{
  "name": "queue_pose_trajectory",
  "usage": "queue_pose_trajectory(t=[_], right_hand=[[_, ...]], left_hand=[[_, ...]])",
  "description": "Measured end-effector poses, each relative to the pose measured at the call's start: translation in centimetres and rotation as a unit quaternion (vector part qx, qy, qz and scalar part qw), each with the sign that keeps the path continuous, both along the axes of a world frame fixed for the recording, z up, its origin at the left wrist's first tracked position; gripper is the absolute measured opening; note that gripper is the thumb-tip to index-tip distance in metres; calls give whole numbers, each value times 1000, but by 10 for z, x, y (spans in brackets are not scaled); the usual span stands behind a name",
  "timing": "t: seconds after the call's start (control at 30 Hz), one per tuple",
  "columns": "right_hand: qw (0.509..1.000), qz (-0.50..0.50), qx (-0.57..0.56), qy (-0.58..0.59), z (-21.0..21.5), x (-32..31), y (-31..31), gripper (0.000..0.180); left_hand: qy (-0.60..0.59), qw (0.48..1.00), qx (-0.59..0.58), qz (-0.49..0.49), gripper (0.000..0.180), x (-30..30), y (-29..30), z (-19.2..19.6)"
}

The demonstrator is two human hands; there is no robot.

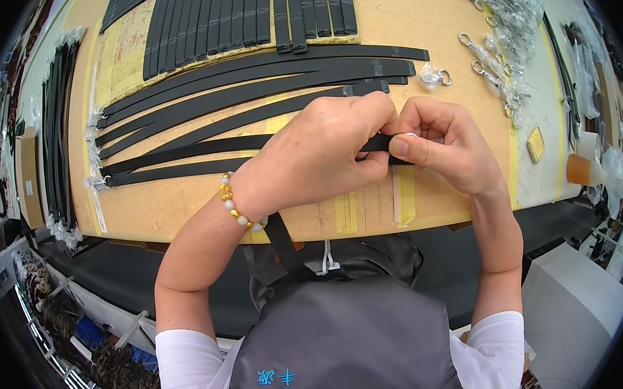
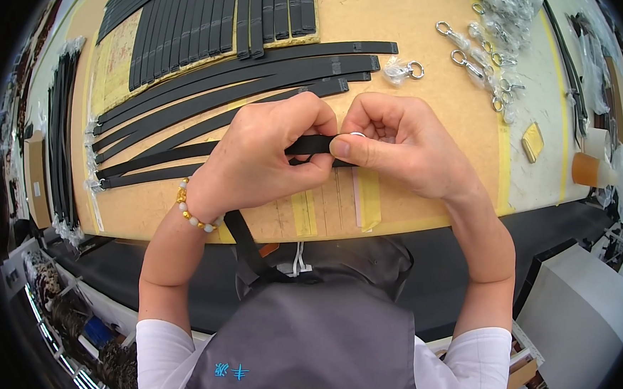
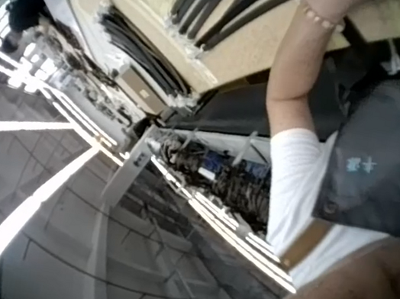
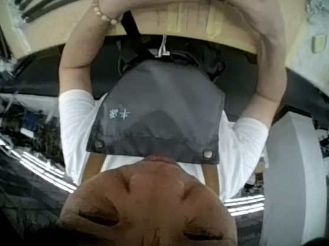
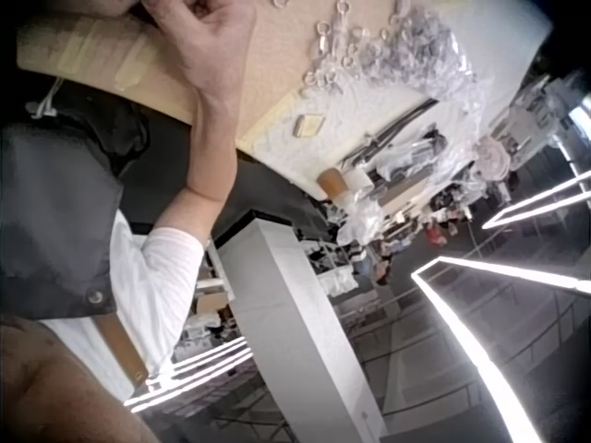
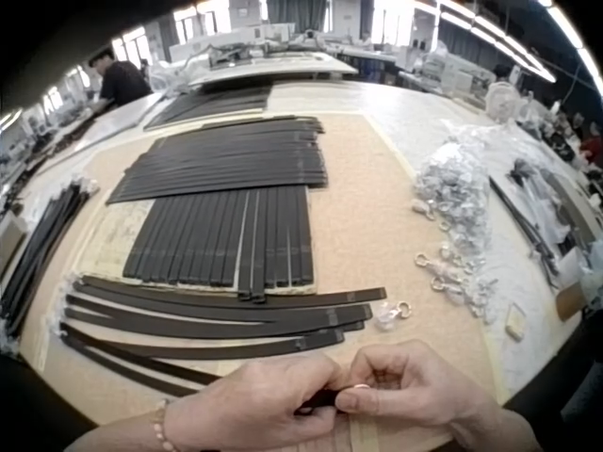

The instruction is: Attaching metal clips and rings to black leather-like straps at a workshop table.

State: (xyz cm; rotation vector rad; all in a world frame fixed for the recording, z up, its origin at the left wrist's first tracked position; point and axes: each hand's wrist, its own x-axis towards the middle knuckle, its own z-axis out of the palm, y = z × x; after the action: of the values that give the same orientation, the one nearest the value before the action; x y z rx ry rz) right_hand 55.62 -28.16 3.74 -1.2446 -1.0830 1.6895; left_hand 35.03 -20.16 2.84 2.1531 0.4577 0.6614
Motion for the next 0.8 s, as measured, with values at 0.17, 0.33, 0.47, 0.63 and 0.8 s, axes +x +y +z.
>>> queue_pose_trajectory(t=[0.17, 0.33, 0.47, 0.63, 0.8], right_hand=[[998, -20, 47, -27, -9, -7, -4, 12], [995, -14, 53, -79, -6, -8, -4, 11], [999, -11, 42, -18, -5, -3, -2, 14], [996, 46, 53, -60, -3, -1, -3, 23], [988, 55, 89, -111, -6, 1, -4, 25]], left_hand=[[-23, 1000, -13, -7, 25, 4, -2, -4], [-16, 998, -52, -2, 30, 3, -3, 3], [-29, 998, -55, -5, 31, 4, -1, 9], [-16, 990, -138, -26, 28, 2, -1, 8], [-45, 975, -211, -49, 20, 2, -1, 1]])
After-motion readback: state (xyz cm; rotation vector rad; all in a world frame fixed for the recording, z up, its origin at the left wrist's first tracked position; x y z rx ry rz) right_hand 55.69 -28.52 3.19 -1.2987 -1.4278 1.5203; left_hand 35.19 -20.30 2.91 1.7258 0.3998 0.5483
